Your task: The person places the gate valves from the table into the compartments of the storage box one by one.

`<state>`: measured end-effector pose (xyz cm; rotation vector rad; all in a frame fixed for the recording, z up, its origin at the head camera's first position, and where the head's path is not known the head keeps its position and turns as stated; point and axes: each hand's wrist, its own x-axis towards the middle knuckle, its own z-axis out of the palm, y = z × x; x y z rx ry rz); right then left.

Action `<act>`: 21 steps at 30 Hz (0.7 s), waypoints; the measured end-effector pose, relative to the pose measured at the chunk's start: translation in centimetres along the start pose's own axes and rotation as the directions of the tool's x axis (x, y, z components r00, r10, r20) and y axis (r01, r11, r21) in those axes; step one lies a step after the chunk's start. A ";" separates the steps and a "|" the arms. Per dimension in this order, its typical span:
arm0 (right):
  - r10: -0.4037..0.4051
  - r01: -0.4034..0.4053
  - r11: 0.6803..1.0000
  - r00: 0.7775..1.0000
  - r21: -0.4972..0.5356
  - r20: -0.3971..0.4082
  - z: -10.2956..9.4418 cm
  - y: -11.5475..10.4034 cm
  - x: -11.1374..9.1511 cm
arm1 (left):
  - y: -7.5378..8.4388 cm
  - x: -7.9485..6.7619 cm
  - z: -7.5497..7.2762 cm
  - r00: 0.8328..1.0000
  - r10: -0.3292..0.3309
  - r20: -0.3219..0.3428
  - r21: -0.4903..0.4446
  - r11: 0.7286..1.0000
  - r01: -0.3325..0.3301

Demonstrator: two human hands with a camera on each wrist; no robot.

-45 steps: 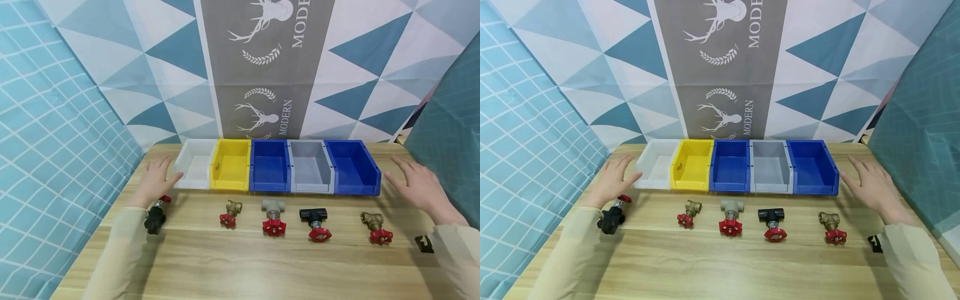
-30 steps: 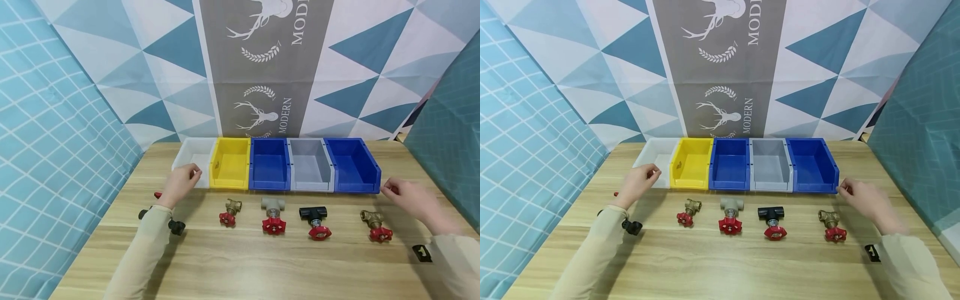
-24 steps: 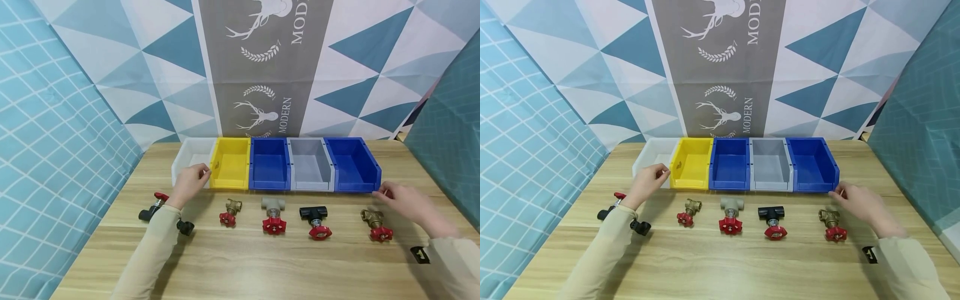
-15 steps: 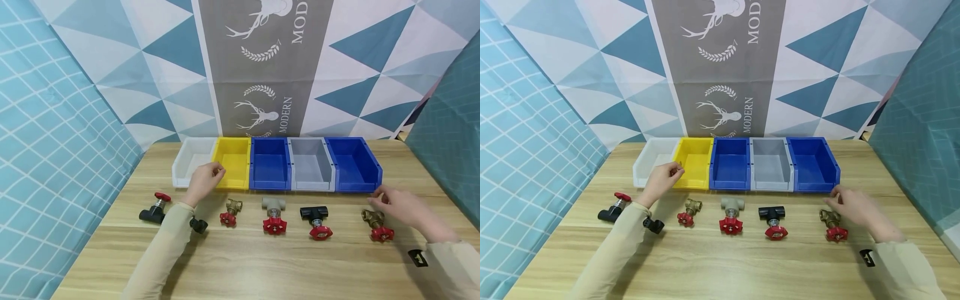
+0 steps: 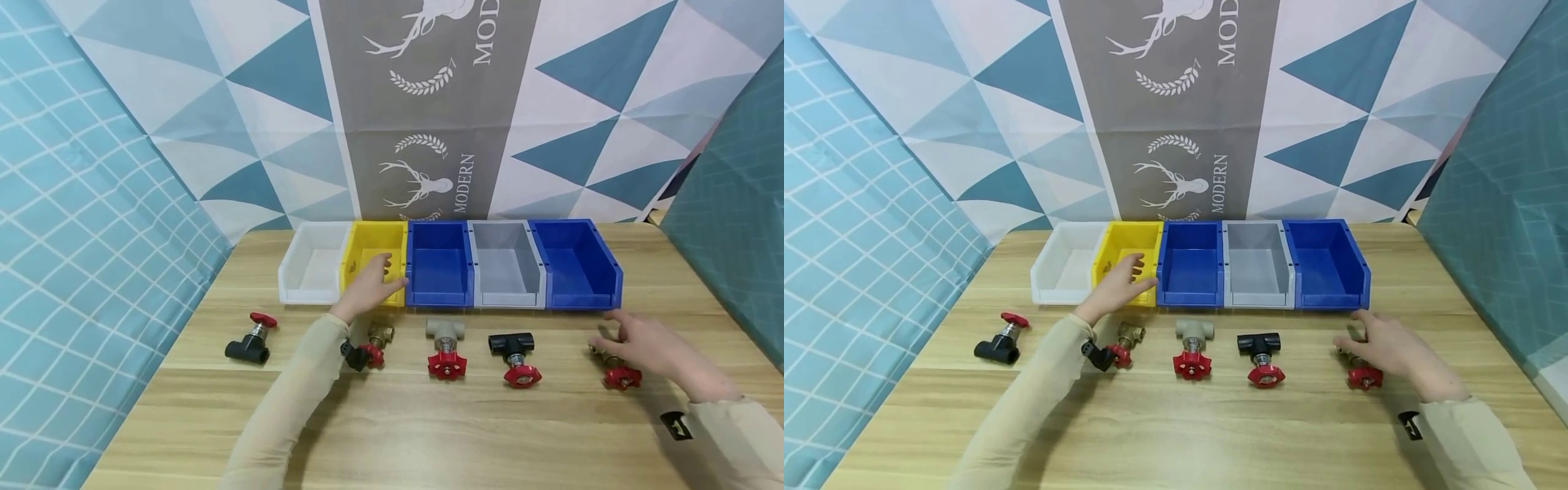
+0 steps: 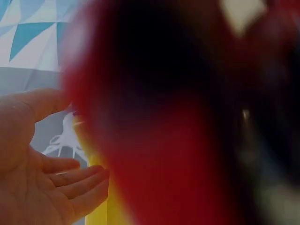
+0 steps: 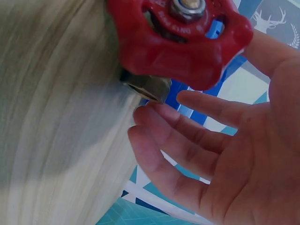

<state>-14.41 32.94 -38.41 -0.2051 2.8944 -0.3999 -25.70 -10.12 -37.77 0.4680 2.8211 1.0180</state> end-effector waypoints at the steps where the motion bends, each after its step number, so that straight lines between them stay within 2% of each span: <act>1: 0.002 -0.002 1.000 1.000 -0.007 0.004 0.0 0.0 0.0 | 0.1 0.1 0.2 1.000 -0.005 0.013 -0.005 1.000 0.005; 7: 0.019 -0.018 0.999 1.000 -0.050 0.014 0.6 -0.3 0.1 | 0.3 0.4 1.1 0.997 -0.039 0.063 -0.043 0.998 0.042; 13: 0.062 -0.060 0.996 0.997 -0.061 0.045 1.1 -0.3 0.1 | 0.8 0.5 1.5 0.992 -0.061 0.112 -0.071 0.995 0.069; 21: 0.064 -0.062 0.997 0.995 -0.036 0.076 1.5 -0.4 0.2 | 1.5 0.7 1.7 0.987 -0.097 0.127 -0.058 0.993 0.105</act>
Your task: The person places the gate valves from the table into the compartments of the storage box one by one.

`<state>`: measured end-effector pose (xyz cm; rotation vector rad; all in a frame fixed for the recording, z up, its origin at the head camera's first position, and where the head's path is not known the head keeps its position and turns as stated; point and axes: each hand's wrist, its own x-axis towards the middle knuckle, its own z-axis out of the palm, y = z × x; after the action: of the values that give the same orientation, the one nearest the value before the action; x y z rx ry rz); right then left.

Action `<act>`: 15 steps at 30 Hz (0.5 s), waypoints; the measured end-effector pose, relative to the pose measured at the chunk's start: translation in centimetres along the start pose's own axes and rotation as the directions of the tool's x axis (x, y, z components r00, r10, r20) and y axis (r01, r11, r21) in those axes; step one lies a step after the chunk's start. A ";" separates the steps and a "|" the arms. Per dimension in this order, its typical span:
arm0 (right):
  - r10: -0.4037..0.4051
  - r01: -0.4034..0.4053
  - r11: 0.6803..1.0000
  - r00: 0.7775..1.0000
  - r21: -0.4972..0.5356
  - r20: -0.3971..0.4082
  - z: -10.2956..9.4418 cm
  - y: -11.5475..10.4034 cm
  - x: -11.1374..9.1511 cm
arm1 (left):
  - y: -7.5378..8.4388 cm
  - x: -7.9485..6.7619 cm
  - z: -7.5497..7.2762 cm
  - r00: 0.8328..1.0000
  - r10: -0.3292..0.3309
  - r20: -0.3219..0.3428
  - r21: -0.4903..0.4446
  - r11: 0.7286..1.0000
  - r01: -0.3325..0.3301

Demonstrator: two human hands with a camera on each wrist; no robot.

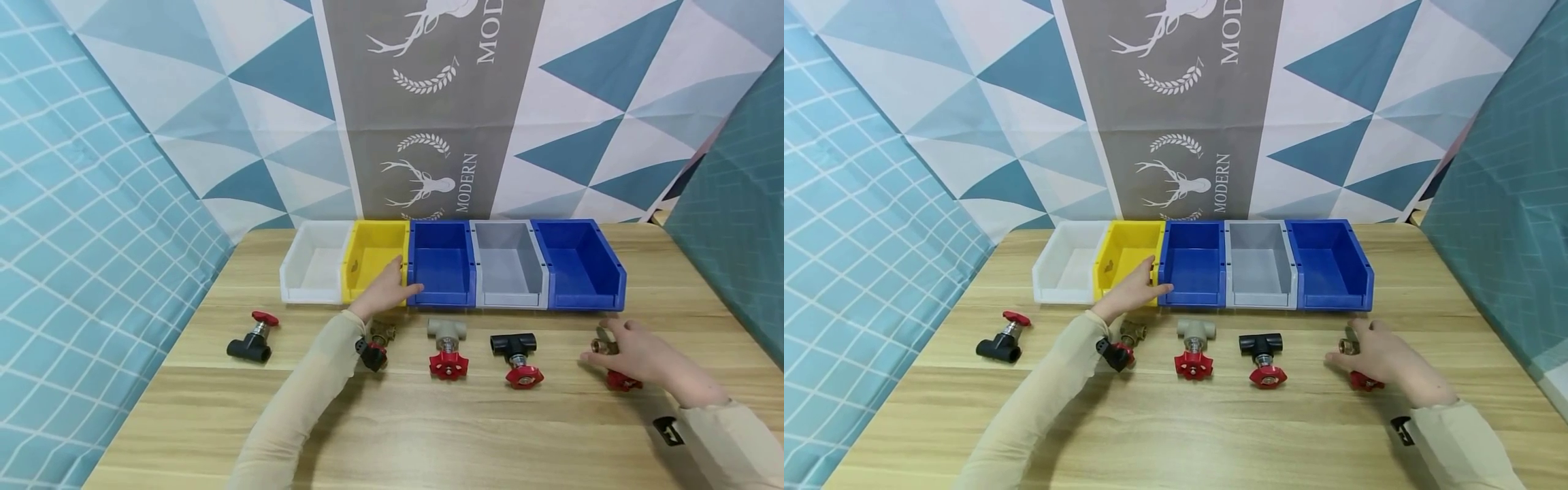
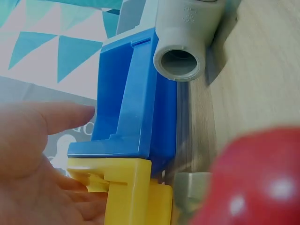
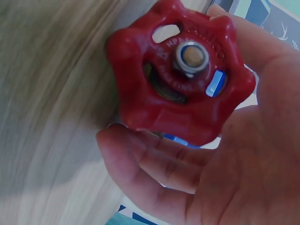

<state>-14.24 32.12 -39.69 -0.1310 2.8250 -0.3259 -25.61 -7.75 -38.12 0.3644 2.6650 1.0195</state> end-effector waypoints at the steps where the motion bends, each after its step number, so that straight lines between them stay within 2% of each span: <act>1: -0.006 0.006 1.000 1.000 0.006 -0.003 0.0 0.0 0.0 | 0.0 0.0 0.1 1.000 -0.006 0.000 0.003 1.000 0.006; 6: -0.027 0.028 0.999 0.999 0.024 -0.024 0.3 -0.1 -0.2 | -0.1 0.3 0.4 1.000 -0.007 0.004 0.016 1.000 0.007; 15: -0.001 0.000 1.000 1.000 0.028 0.018 0.2 -0.4 -0.5 | -0.1 0.3 0.9 1.000 0.024 0.015 0.031 0.999 -0.024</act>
<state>-13.71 31.76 -39.68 -0.1277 2.8019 -0.3621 -25.57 -7.21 -38.91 0.4094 2.6727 0.9789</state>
